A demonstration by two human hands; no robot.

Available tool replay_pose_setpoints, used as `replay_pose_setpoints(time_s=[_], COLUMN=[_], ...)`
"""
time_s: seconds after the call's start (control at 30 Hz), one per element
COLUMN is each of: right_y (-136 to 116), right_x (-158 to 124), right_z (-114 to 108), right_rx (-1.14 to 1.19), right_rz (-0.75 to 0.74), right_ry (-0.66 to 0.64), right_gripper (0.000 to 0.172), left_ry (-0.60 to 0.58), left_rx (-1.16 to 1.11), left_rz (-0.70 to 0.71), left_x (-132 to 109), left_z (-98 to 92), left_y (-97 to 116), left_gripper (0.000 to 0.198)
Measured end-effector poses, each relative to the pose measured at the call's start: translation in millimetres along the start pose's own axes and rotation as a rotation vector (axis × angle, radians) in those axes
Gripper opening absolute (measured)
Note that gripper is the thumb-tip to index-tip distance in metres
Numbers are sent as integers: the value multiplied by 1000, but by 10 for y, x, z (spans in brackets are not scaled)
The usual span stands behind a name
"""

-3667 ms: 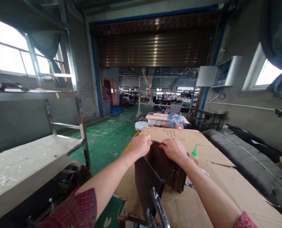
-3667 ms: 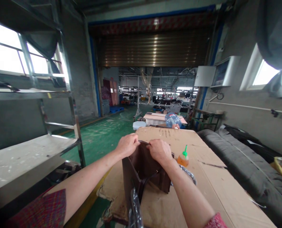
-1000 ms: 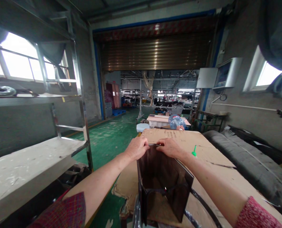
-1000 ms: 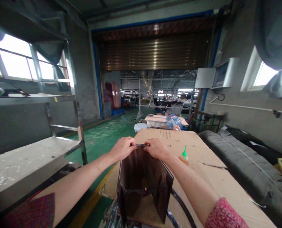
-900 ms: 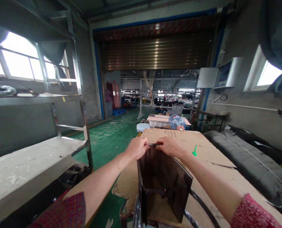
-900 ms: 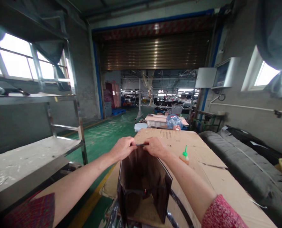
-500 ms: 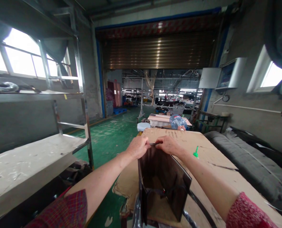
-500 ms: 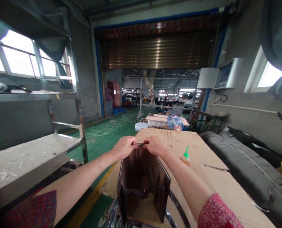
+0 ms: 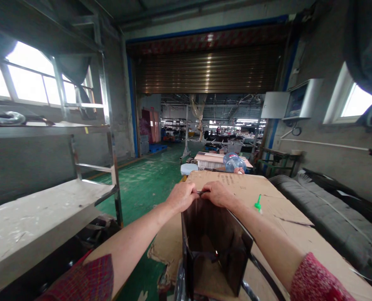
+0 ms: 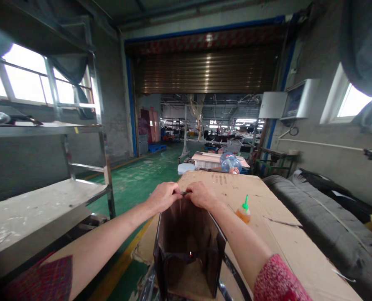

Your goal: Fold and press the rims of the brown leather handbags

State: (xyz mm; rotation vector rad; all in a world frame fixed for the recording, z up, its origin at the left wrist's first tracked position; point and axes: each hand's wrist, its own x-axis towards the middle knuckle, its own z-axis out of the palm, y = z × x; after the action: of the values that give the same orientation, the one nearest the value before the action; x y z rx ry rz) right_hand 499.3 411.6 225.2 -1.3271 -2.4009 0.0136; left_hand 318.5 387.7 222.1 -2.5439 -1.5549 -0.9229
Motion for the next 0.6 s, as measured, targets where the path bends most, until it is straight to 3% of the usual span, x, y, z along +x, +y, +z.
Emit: replay_pose_setpoints(time_s=[0.13, 0.3, 0.47, 0.6], right_y=[-16, -2, 35, 31], right_x=[11, -6, 6, 21], right_z=[9, 27, 70, 85], right_rx=[-18, 23, 50, 48], right_rz=[43, 53, 56, 56], right_ry=[17, 33, 36, 42], right_gripper=[15, 12, 12, 11], left_ry=[44, -17, -17, -4], left_rx=[-141, -356, -409, -418], left_rz=[-85, -197, -218, -239], left_x=[-42, -79, -40, -37], left_z=[-14, 20, 143, 159], left_y=[-56, -239, -392, -390], left_gripper=[16, 22, 21, 18])
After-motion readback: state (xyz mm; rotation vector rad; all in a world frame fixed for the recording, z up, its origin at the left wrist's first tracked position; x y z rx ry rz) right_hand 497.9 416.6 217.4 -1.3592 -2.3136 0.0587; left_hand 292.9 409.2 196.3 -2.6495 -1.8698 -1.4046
